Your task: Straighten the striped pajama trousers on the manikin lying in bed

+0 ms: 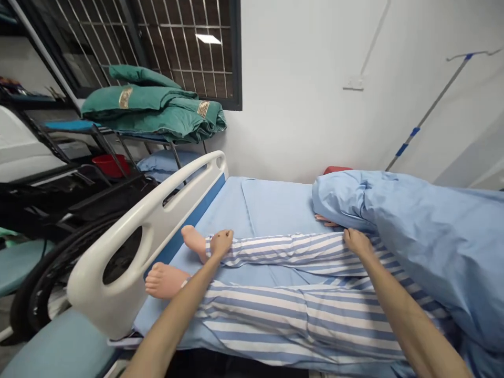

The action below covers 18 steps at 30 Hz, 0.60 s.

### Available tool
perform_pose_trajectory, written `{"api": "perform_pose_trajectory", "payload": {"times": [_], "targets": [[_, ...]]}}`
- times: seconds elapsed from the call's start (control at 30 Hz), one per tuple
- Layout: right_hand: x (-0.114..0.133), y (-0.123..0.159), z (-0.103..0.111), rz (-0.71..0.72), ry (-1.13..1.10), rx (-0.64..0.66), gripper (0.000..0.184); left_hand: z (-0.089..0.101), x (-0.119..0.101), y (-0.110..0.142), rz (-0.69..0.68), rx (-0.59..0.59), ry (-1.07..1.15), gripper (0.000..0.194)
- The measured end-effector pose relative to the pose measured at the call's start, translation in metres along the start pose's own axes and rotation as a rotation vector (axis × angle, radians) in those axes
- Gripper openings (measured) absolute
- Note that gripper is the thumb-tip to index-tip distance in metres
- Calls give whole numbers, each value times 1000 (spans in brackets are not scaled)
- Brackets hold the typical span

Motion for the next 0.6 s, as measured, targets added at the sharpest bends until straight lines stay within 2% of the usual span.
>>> {"api": "perform_pose_trajectory", "payload": {"times": [0.07, 0.13, 0.2, 0.3, 0.37, 0.4, 0.43, 0.5, 0.6], "targets": [[28, 18, 2, 56, -9, -14, 31, -16, 7, -2, -5, 18, -131, 32], [76, 37, 2, 178, -48, 2, 30, -26, 10, -3, -37, 47, -246, 35], [144, 57, 2, 335, -129, 1, 33, -30, 12, -4, -72, 72, -302, 37], [261, 89, 0, 550, -328, -32, 37, -30, 16, -2, -87, 73, -285, 35], [329, 108, -10, 615, -474, -30, 39, -29, 20, -1, -102, 67, -236, 30], [355, 115, -18, 611, -532, -7, 40, -28, 22, -2, -114, 68, -210, 28], [374, 120, -27, 573, -578, 20, 40, -26, 24, -3, -126, 73, -187, 25], [393, 123, -44, 458, -648, 38, 41, -23, 24, -9, -135, 84, -158, 24], [394, 117, -58, 391, -788, 47, 46, -17, 13, -23, -93, 57, -114, 29]]}}
Point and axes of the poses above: each hand's wrist, its own y-axis away from the middle knuckle, its own z-axis out of the back of the hand, x = y × z, the point moved 5 cm from there along -y, towards the middle knuckle, and after that the axes turned 1 degree about y, right-handed, at the moved point
